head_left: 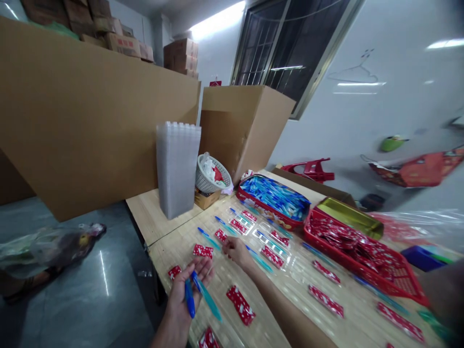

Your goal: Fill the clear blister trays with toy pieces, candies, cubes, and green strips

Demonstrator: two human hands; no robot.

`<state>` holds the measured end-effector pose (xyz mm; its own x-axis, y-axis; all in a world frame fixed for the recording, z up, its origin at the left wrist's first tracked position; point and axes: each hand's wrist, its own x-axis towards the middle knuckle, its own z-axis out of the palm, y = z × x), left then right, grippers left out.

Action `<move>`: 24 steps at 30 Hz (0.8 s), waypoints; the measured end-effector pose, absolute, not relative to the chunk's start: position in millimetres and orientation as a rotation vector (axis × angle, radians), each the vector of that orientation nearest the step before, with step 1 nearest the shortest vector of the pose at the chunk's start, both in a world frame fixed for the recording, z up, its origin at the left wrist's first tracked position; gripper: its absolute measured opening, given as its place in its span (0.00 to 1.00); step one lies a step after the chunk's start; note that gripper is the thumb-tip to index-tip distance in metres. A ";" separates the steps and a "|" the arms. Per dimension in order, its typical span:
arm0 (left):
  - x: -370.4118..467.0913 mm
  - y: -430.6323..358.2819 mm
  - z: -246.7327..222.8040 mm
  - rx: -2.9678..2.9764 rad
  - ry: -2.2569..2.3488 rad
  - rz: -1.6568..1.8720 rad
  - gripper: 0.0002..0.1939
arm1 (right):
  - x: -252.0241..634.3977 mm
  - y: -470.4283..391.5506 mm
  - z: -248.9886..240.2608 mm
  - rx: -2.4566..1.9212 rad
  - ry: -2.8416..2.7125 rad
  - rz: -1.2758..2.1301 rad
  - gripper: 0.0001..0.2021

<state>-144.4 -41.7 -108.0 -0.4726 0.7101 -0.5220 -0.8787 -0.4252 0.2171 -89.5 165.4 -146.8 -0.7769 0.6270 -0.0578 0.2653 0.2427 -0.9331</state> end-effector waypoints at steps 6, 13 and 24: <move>-150.6 -47.8 -110.1 -0.356 0.594 2.080 0.13 | -66.8 111.3 -115.4 -0.666 -2.148 1.812 0.09; -148.9 -57.3 -114.4 -0.326 0.709 2.153 0.09 | -25.3 29.2 -126.0 -0.657 -1.876 2.341 0.22; -172.2 -101.4 -123.8 -0.284 0.840 2.331 0.09 | -62.9 50.9 -133.6 -0.720 -1.906 2.159 0.14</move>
<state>-172.2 -101.4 -123.8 -0.7742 0.4950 -0.3945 -0.6328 -0.5938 0.4969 -62.9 50.9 -133.6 -0.8683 0.4345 -0.2393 0.1835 -0.1669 -0.9687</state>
